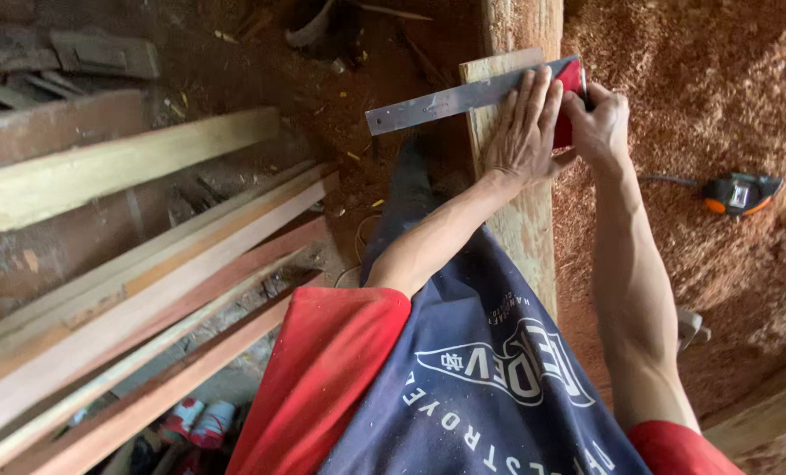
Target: The person measures a wooden plank with a tape measure and marks it with a pencil. They then use a try square to draw straight lines across the plank's width and length, preparing it for cutting.
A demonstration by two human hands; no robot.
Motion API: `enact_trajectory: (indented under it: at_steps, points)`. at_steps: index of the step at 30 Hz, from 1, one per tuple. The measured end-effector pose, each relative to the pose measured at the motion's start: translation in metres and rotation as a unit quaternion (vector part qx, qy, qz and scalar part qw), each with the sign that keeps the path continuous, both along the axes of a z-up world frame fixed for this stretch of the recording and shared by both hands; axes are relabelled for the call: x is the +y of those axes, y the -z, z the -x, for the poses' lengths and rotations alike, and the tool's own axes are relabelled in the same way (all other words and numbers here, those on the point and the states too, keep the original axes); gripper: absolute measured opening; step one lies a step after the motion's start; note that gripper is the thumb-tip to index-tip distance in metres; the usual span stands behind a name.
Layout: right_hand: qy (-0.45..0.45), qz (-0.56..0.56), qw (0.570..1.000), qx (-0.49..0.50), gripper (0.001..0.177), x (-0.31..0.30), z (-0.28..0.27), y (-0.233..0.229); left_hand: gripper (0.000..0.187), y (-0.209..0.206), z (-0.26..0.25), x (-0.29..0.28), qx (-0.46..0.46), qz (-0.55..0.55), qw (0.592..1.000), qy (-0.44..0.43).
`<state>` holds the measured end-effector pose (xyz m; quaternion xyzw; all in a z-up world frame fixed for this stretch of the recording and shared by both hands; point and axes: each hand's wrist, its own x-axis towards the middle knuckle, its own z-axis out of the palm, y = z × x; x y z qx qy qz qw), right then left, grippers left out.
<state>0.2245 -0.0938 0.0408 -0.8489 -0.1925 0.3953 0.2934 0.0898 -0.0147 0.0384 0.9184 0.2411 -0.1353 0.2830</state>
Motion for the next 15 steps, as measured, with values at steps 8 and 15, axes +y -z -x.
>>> enact_trajectory:
  at_steps: [8, 15]
  points:
    - [0.038, -0.036, 0.997, 0.051, 0.020, 0.006, -0.001, -0.016, 0.123, -0.006, -0.003, -0.003, 0.051, -0.035, 0.998, 0.022]
    - [0.054, -0.040, 0.996, 0.050, 0.020, 0.005, -0.001, -0.013, 0.117, -0.004, -0.003, -0.006, 0.021, -0.058, 0.998, 0.008]
